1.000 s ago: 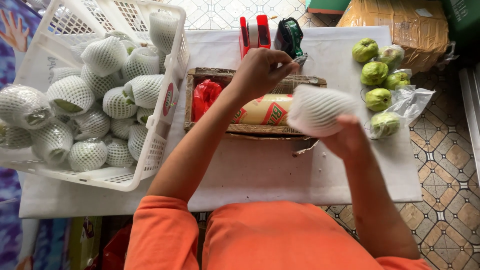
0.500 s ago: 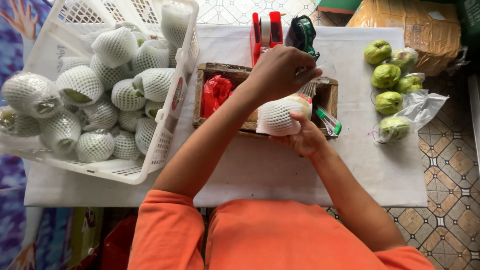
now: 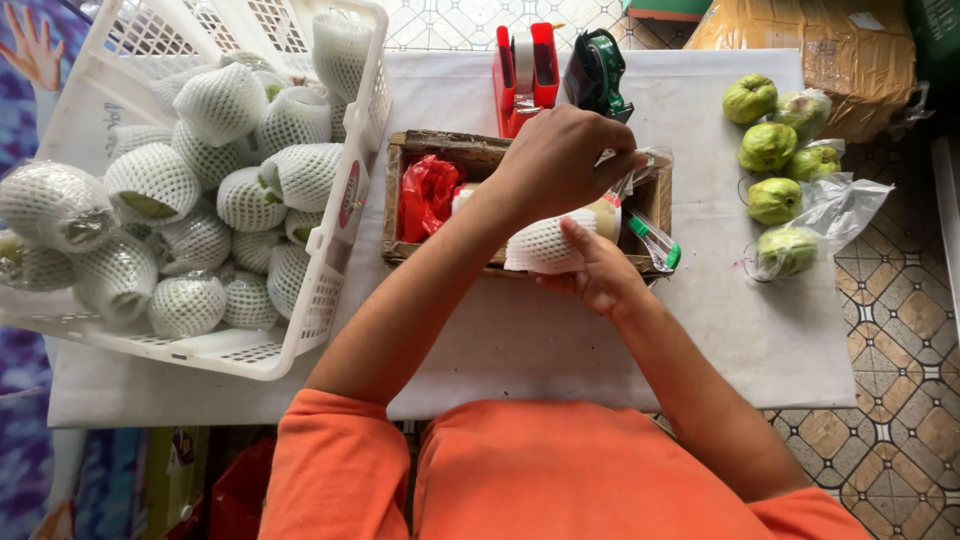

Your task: Wrapping guavas in protective foam nets and plastic film for packaging

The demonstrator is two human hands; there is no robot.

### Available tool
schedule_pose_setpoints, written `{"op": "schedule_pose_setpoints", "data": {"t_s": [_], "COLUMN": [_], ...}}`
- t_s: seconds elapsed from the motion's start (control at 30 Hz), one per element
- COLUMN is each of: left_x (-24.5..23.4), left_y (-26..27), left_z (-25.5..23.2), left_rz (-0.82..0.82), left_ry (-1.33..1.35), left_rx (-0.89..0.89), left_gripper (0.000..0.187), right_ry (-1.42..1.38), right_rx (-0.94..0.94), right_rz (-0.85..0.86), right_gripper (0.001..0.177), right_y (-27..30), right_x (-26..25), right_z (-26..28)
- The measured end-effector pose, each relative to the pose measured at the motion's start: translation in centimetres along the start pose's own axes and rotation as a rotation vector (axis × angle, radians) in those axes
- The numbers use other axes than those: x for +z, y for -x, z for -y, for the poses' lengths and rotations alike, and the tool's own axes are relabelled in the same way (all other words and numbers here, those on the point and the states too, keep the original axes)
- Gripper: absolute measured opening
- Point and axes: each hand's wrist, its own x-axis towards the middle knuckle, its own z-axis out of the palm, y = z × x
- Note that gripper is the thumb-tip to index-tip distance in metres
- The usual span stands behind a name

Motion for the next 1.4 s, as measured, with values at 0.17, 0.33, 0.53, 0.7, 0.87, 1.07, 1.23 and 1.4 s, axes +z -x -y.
{"op": "schedule_pose_setpoints", "data": {"t_s": [0.17, 0.33, 0.53, 0.7, 0.87, 1.07, 1.23, 1.4], "left_x": [0.1, 0.6, 3.3, 6.0, 10.1, 12.8, 13.4, 8.0], "left_y": [0.1, 1.9, 6.8, 11.3, 15.8, 18.4, 22.1, 19.1], "left_z": [-0.1, -1.6, -2.5, -3.2, -1.5, 0.0, -1.6, -2.3], "left_rz": [0.001, 0.063, 0.055, 0.097, -0.121, -0.176, 0.129, -0.041], "left_ry": [-0.027, -0.053, -0.082, -0.196, -0.327, -0.410, -0.245, 0.098], "left_rx": [0.046, 0.060, 0.074, 0.153, 0.161, 0.151, -0.019, -0.588], "left_gripper": [0.018, 0.020, 0.015, 0.021, 0.014, 0.015, 0.006, 0.029], "right_ry": [0.055, 0.074, -0.206, -0.253, -0.178, -0.049, -0.036, -0.023], "right_rx": [0.045, 0.124, 0.173, 0.216, 0.221, 0.211, 0.155, 0.012], "right_rz": [-0.089, -0.055, -0.047, 0.218, 0.076, -0.106, -0.119, -0.112], "right_gripper": [0.054, 0.040, 0.058, 0.121, 0.098, 0.054, 0.047, 0.048], "right_y": [-0.4, -2.8, -4.4, -0.9, 0.0, -2.7, -1.1, -1.9], "right_x": [1.7, -0.5, -4.5, -4.0, -0.2, -1.0, -0.1, -0.7], "right_z": [1.5, 1.1, 0.8, 0.8, 1.8, -0.1, 0.7, 0.0]}}
